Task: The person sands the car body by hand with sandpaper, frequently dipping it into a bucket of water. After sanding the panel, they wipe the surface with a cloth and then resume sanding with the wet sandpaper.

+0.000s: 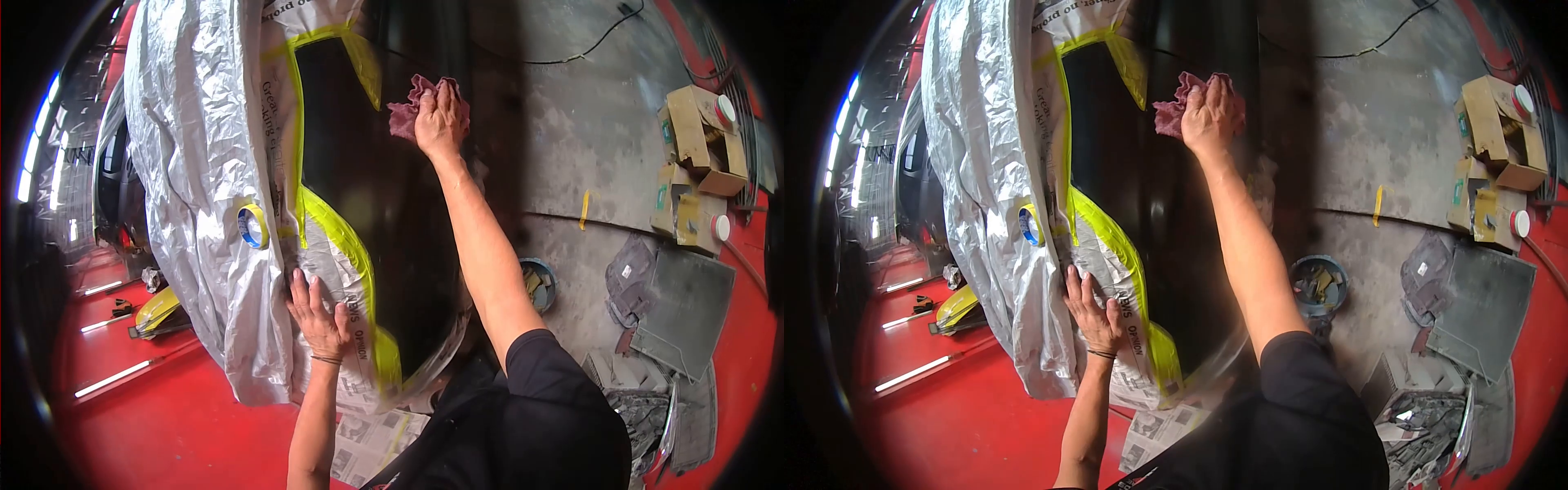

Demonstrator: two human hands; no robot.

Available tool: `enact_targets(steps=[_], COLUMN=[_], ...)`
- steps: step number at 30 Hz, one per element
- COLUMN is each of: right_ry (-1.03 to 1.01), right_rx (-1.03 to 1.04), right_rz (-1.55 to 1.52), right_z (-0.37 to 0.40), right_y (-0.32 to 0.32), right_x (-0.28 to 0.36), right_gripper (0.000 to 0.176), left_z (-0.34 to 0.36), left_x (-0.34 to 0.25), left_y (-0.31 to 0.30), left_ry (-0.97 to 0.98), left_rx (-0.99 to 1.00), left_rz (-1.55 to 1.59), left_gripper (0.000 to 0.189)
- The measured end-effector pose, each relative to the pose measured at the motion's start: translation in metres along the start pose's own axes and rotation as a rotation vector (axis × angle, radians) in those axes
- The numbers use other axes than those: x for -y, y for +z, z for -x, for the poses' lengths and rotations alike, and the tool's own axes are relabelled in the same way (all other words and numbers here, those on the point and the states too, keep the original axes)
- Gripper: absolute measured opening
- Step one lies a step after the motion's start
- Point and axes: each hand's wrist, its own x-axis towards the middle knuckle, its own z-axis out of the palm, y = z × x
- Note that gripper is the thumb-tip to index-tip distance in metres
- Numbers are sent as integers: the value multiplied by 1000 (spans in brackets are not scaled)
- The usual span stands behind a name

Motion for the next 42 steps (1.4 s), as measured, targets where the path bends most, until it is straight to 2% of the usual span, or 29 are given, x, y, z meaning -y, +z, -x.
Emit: enact_targets(steps=[4,5,8,10,14,19,23,26,30,34,35,38,42], right_ry=[7,-28,62,32,73,76,-179,-237,-158,-79,-69,316,385], right_rx=[13,-1,57,20,108,137,223,217,209,159,112,283,326], right_rz=[-50,-15,61,-28,-135,-238,-193,-251,-383,-478,-355,-599,-802], right_z=[6,15,64,100,147,179,133,100,65,27,16,-4,-33], right_y=[1,-3,-21,-29,-63,-79,-82,-62,-41,-2,6,7,60], right_x=[-39,-46,-62,-78,-82,-105,-111,-132,-163,-221,-231,-247,-337], right_gripper=[67,65,63,59,56,55,54,55,55,54,52,63,58], left_z=[1,1,1,0,-3,-4,-5,-4,-1,1,2,6,23], left_x=[2,2,2,-1,-3,-5,-8,-7,-3,-1,-2,1,11], left_y=[2,1,1,1,0,1,4,7,8,7,7,5,3], left_ry=[4,5,2,2,10,4,-10,-18,-14,-32,-39,-79,-154], left_rx=[-2,-1,11,6,5,10,10,-4,32,51,50,75,82], left_rz=[8,12,1,5,17,28,60,84,133,90,87,22,-27], left_gripper=[67,68,67,67,65,65,67,67,69,71,72,75,74])
